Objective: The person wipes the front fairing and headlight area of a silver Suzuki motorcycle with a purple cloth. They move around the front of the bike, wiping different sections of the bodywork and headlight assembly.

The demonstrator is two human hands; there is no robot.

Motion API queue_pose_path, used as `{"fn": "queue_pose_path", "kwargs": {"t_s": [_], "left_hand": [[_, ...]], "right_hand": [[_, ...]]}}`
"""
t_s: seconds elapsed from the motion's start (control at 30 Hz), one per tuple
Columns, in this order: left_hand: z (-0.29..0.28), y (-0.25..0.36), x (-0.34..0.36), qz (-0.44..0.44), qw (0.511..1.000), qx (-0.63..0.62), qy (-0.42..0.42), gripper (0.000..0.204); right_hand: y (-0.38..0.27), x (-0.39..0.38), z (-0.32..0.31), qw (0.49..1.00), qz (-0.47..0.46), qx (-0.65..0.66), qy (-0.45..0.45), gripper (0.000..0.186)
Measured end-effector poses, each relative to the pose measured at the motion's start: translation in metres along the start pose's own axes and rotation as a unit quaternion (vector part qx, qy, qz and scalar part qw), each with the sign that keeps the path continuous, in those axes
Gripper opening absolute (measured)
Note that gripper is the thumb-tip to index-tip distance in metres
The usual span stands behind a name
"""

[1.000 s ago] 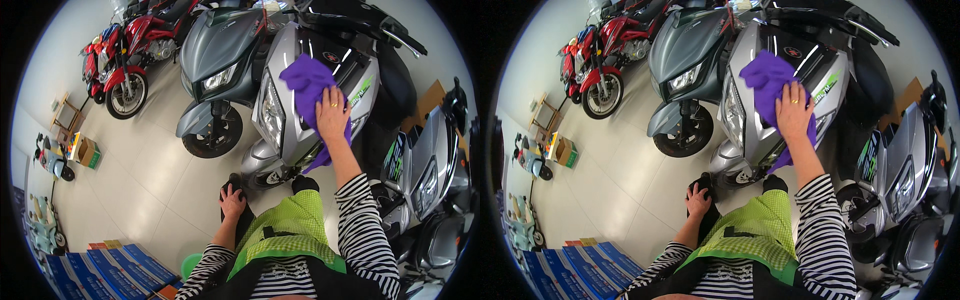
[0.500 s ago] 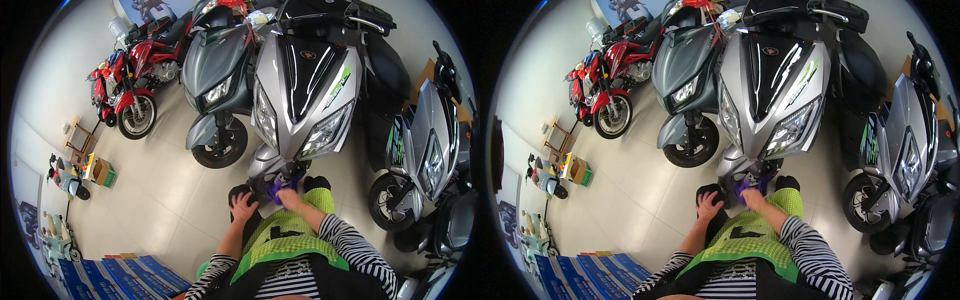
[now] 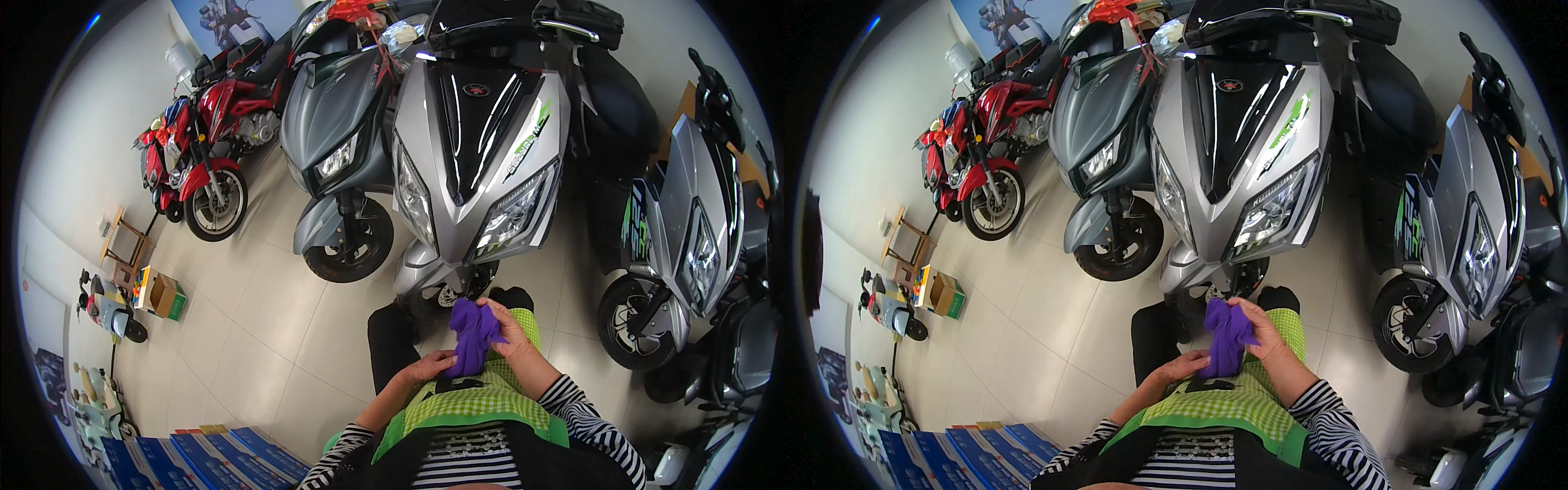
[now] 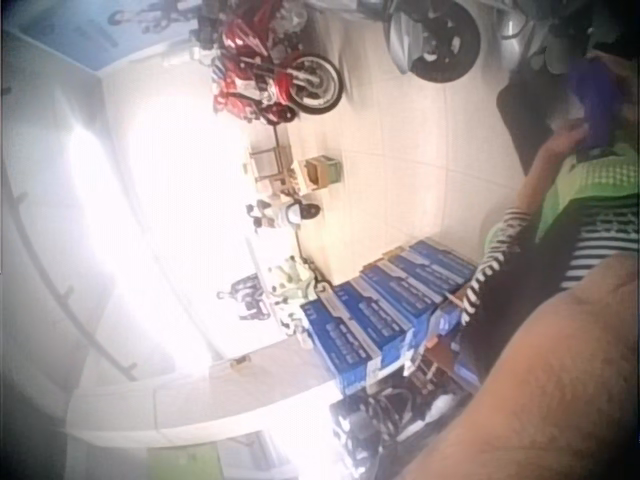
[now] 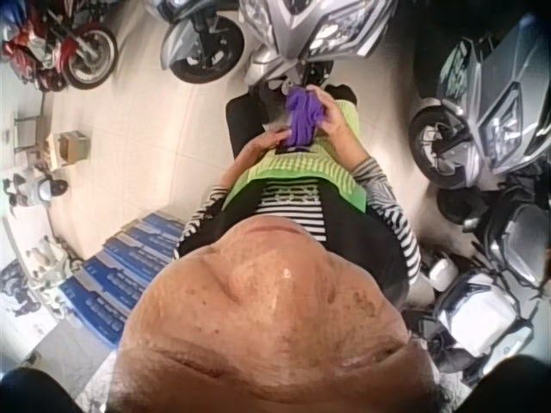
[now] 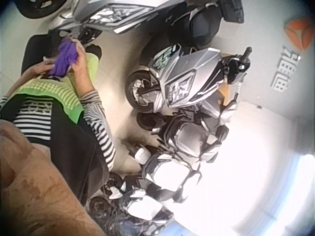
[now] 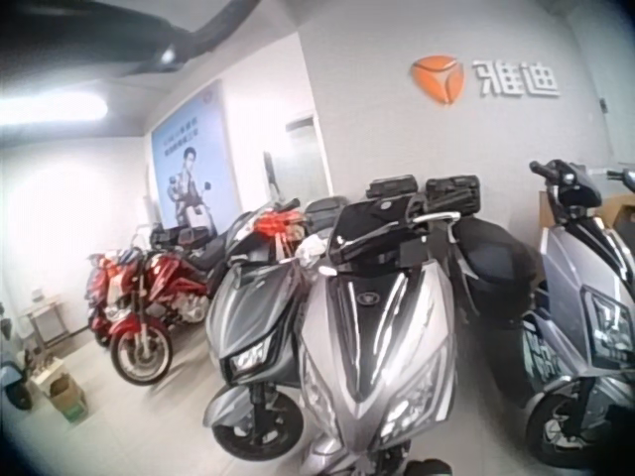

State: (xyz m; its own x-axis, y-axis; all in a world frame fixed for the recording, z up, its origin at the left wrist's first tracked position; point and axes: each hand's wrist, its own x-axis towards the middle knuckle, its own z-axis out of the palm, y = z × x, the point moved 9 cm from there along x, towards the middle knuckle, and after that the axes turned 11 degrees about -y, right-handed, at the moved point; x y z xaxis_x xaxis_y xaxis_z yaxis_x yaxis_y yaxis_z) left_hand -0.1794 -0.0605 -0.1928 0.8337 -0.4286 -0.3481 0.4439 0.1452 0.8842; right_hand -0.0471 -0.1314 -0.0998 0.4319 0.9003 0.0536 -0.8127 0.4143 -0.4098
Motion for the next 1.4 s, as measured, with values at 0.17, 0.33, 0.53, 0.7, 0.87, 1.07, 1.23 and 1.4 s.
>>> {"fn": "queue_pose_path", "kwargs": {"t_s": [0.17, 0.33, 0.53, 0.7, 0.87, 1.07, 1.23, 1.4], "left_hand": [[-0.032, 0.024, -0.019, -0.039, 0.997, -0.018, 0.064, 0.037], [-0.044, 0.101, -0.054, 0.208, 0.937, -0.269, 0.083, 0.04], [-0.009, 0.091, -0.022, 0.047, 0.968, -0.192, 0.155, 0.054], [0.019, 0.094, 0.006, 0.105, 0.987, -0.112, 0.04, 0.048], [-0.038, 0.098, -0.018, 0.183, 0.943, -0.063, 0.271, 0.044], [-0.022, 0.124, -0.035, 0.188, 0.903, 0.202, 0.329, 0.066], [0.002, 0.124, -0.008, 0.129, 0.861, 0.412, 0.268, 0.057], [-0.052, 0.138, -0.024, 0.153, 0.903, 0.18, 0.358, 0.044]], "right_hand": [[-0.027, -0.009, -0.039, 0.995, -0.063, -0.031, 0.07, 0.031], [-0.005, -0.027, -0.084, 0.929, 0.082, -0.323, 0.16, 0.032], [0.05, -0.045, -0.061, 0.907, 0.182, -0.38, 0.001, 0.063], [0.078, -0.06, -0.075, 0.882, 0.293, -0.368, -0.029, 0.065], [0.062, -0.052, -0.088, 0.921, 0.21, -0.316, 0.086, 0.037], [0.044, -0.036, -0.057, 0.95, 0.098, -0.267, 0.132, 0.041], [0.065, -0.028, -0.028, 0.952, 0.191, -0.237, 0.041, 0.05], [0.041, -0.036, -0.019, 0.943, 0.133, -0.304, -0.029, 0.068]]}}
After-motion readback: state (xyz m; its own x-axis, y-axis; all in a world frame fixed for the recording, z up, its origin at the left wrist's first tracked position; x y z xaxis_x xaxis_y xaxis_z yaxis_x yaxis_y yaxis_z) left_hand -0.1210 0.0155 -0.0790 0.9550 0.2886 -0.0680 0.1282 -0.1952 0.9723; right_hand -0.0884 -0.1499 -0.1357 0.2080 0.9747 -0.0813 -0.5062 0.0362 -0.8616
